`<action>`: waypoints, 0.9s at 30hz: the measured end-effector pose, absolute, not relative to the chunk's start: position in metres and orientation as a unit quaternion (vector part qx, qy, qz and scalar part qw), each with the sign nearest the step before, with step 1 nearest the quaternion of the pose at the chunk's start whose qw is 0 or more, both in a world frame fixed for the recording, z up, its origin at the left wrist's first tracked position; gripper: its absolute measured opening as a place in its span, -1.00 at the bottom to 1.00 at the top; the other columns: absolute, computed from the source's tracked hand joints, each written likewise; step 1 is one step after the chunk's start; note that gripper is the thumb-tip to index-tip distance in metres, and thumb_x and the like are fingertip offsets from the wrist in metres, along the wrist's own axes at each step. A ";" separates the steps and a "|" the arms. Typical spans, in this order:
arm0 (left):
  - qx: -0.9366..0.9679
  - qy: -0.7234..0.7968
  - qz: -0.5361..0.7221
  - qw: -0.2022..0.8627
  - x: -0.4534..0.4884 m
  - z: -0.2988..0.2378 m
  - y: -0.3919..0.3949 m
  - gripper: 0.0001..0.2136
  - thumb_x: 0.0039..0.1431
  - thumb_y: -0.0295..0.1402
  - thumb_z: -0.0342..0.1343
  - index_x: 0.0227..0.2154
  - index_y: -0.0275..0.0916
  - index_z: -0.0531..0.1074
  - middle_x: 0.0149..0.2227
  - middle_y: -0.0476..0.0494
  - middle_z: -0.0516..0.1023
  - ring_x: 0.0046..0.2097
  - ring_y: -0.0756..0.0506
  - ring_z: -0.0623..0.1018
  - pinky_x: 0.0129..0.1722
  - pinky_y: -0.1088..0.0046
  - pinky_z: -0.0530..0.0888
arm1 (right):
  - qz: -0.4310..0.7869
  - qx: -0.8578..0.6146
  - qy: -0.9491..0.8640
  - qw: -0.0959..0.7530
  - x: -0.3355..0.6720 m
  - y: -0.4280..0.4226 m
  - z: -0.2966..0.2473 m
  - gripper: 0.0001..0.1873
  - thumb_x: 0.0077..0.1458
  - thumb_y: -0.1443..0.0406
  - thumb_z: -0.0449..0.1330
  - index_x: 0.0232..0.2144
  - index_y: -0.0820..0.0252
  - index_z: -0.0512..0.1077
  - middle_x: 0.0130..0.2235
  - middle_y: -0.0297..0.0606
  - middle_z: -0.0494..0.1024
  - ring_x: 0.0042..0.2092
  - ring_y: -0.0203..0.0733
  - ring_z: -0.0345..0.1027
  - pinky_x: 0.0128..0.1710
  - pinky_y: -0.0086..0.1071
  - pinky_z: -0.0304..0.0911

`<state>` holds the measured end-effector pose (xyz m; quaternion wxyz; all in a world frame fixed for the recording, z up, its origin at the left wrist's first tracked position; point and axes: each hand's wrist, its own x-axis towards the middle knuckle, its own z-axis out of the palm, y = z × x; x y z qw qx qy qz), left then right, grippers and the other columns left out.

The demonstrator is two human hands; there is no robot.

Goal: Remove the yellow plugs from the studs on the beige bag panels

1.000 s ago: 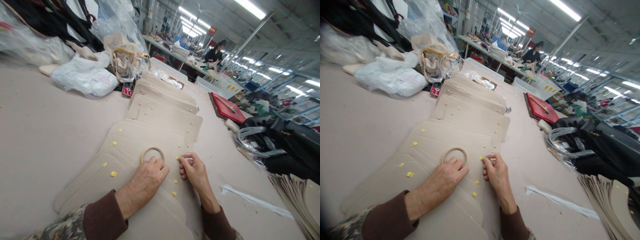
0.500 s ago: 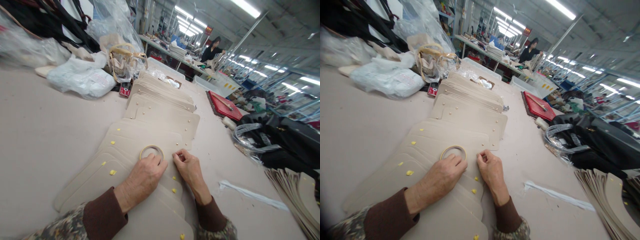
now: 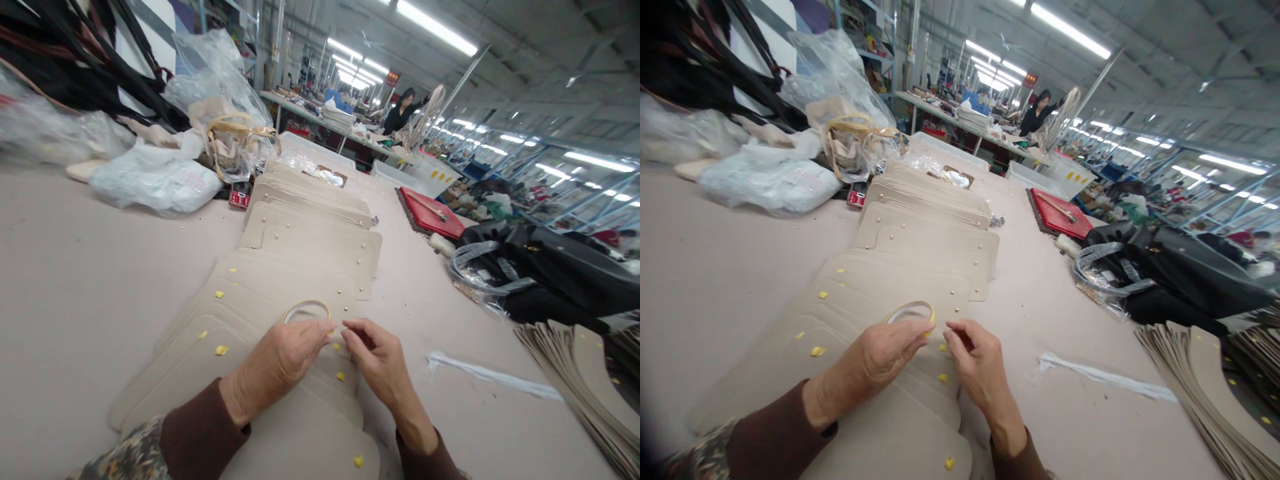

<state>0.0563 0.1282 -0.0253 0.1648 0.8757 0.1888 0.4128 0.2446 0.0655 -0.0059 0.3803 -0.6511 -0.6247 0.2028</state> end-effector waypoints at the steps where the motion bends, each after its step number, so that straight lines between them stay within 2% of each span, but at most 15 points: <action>1: 0.877 0.182 0.413 0.163 0.056 -0.025 0.127 -0.73 0.35 -0.47 -0.06 0.08 -0.28 0.26 -0.19 -0.16 0.59 -0.18 -0.04 0.60 -0.19 0.46 0.56 | 0.195 -0.624 -0.637 0.408 0.243 0.064 -0.003 -0.82 0.17 0.30 0.15 -0.20 0.15 0.52 -0.32 -0.25 0.59 -0.33 -0.20 0.43 -0.31 -0.39 0.31; 5: 0.895 0.183 0.379 0.145 0.056 -0.024 0.123 -0.55 0.37 -0.45 -0.09 0.26 -0.34 0.02 -0.10 -0.23 0.58 -0.13 -0.06 0.61 -0.17 0.44 0.57 | 0.171 -0.548 -0.702 0.422 0.235 0.058 0.007 -0.80 0.21 0.36 0.10 -0.17 0.12 0.49 -0.27 -0.22 0.56 -0.26 -0.19 0.43 -0.25 -0.36 0.33; 7: 0.897 0.193 0.374 0.133 0.056 -0.024 0.121 -0.55 0.37 -0.44 -0.09 0.26 -0.36 0.00 -0.12 -0.24 0.59 -0.16 -0.07 0.62 -0.21 0.43 0.58 | 0.165 -0.540 -0.714 0.414 0.232 0.057 0.010 -0.82 0.22 0.38 0.09 -0.19 0.13 0.48 -0.28 -0.22 0.55 -0.27 -0.21 0.42 -0.26 -0.36 0.33; 13: 0.904 0.183 0.372 0.103 0.057 -0.020 0.114 -0.66 0.38 -0.42 -0.10 0.16 -0.39 0.13 -0.26 -0.18 0.59 -0.25 -0.07 0.62 -0.30 0.46 0.56 | 0.099 -0.541 -0.736 0.395 0.230 0.053 0.002 -0.80 0.16 0.44 0.06 -0.34 0.13 0.47 -0.39 -0.26 0.54 -0.35 -0.24 0.42 -0.31 -0.39 0.32; 18: 0.904 0.205 0.328 0.181 0.056 -0.014 0.113 -0.84 0.38 -0.42 -0.13 -0.17 -0.24 0.36 -0.34 -0.06 0.52 -0.30 -0.02 0.56 -0.29 0.51 0.50 | 0.007 -0.551 -0.723 0.415 0.221 0.046 -0.005 -0.79 0.09 0.45 0.07 -0.42 0.15 0.48 -0.49 -0.29 0.52 -0.46 -0.26 0.38 -0.41 -0.41 0.30; 20: 0.903 0.219 0.320 0.186 0.057 -0.011 0.113 -0.82 0.38 -0.43 -0.14 -0.29 -0.24 0.36 -0.41 -0.03 0.47 -0.36 -0.02 0.51 -0.35 0.52 0.46 | 0.045 -0.577 -0.682 0.448 0.216 0.044 -0.003 -0.82 0.06 0.43 0.11 -0.45 0.15 0.50 -0.52 -0.32 0.52 -0.50 -0.29 0.37 -0.45 -0.43 0.30; 23: 0.902 0.209 0.345 0.155 0.061 -0.002 0.111 -0.78 0.36 -0.46 -0.15 -0.39 -0.23 0.31 -0.48 0.01 0.39 -0.45 -0.01 0.43 -0.46 0.50 0.37 | 0.221 -0.632 -0.537 0.513 0.213 0.048 0.000 -0.89 0.04 0.33 0.18 -0.50 0.17 0.49 -0.59 -0.36 0.50 -0.58 -0.31 0.35 -0.55 -0.46 0.29; 25: 0.898 0.186 0.375 0.136 0.065 0.004 0.110 -0.80 0.35 -0.48 -0.14 -0.39 -0.23 0.30 -0.49 0.02 0.37 -0.46 0.00 0.41 -0.46 0.50 0.34 | 0.330 -0.636 -0.431 0.548 0.219 0.054 -0.001 -0.86 -0.01 0.24 0.24 -0.52 0.19 0.46 -0.63 -0.39 0.48 -0.62 -0.31 0.34 -0.59 -0.46 0.30; 27: 0.898 0.189 0.382 0.112 0.069 0.008 0.113 -0.82 0.34 -0.49 -0.13 -0.36 -0.23 0.31 -0.47 0.02 0.38 -0.43 0.00 0.42 -0.44 0.50 0.34 | 0.374 -0.632 -0.373 0.567 0.230 0.063 -0.006 -0.80 -0.08 0.19 0.30 -0.53 0.21 0.46 -0.64 -0.38 0.49 -0.62 -0.30 0.35 -0.58 -0.44 0.34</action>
